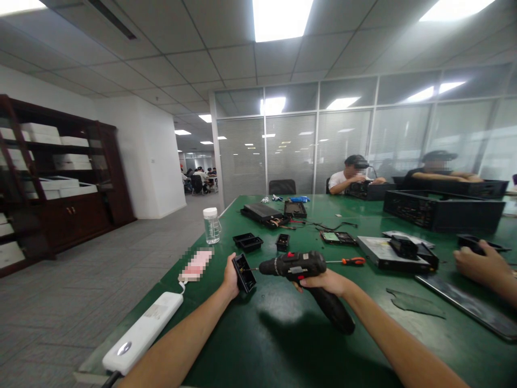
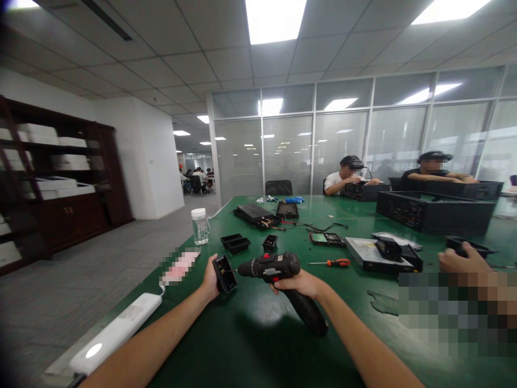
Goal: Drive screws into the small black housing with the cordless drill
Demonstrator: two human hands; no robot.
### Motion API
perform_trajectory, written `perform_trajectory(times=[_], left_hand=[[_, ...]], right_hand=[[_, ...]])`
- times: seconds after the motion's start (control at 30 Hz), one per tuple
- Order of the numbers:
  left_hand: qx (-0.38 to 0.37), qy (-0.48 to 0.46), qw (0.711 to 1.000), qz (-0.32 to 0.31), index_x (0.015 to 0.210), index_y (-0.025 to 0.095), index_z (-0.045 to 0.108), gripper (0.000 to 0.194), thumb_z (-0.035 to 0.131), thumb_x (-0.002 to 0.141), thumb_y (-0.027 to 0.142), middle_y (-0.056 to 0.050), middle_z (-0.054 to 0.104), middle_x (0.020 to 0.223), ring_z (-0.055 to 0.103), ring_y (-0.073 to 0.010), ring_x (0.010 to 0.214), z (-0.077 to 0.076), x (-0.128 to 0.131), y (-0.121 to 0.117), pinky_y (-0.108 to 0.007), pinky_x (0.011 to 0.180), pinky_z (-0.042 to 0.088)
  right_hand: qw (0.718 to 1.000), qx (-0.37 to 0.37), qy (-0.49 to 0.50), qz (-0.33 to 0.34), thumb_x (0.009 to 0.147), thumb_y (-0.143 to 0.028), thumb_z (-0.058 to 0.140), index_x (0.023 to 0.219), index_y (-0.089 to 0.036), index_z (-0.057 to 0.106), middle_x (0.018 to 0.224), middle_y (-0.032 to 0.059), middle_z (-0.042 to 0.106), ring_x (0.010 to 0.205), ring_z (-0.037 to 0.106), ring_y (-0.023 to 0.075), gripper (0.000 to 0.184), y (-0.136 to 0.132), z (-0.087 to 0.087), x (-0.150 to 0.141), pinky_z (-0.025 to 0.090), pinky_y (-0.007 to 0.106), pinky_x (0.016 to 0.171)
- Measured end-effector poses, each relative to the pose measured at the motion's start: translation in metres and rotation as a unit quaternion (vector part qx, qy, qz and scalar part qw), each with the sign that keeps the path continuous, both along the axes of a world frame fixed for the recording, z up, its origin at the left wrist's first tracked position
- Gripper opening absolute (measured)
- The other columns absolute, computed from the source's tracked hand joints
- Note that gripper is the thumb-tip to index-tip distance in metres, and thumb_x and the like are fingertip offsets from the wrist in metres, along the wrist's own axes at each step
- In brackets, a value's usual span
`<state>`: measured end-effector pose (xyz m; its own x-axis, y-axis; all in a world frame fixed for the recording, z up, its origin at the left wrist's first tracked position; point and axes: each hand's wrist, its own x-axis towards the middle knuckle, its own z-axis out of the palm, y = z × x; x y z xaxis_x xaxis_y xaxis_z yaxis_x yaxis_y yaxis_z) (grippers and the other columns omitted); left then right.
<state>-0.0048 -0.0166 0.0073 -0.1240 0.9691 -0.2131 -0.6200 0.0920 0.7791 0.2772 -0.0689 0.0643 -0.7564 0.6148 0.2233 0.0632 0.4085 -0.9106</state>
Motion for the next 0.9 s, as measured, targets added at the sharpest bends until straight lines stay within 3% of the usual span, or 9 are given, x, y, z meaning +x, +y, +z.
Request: perform_trajectory(times=[0.23, 0.9], left_hand=[[0.013, 0.0, 1.0, -0.023, 0.069, 0.017, 0.058, 0.04, 0.049, 0.076, 0.056, -0.002, 0.059, 0.057, 0.055, -0.0176, 0.047, 0.0014, 0.0005, -0.0026, -0.031, 0.051, 0.047], [0.0, 0.001, 1.0, -0.012, 0.069, 0.017, 0.058, 0.039, 0.051, 0.075, 0.055, -0.002, 0.059, 0.057, 0.055, -0.0175, 0.047, 0.0033, 0.0007, -0.0029, -0.032, 0.053, 0.047]], right_hand=[[1.0, -0.015, 0.01, -0.004, 0.077, -0.035, 0.065, 0.094, -0.009, 0.063, 0.079, 0.0056, 0.062, 0.078, 0.056, 0.0174, 0.031, -0.0001, -0.0015, -0.0004, 0.042, 0.034, 0.082], [1.0, -0.002, 0.002, -0.009, 0.078, -0.039, 0.064, 0.091, -0.009, 0.064, 0.079, 0.0058, 0.061, 0.078, 0.055, 0.0173, 0.033, 0.0014, -0.0027, 0.0003, 0.042, 0.033, 0.082]])
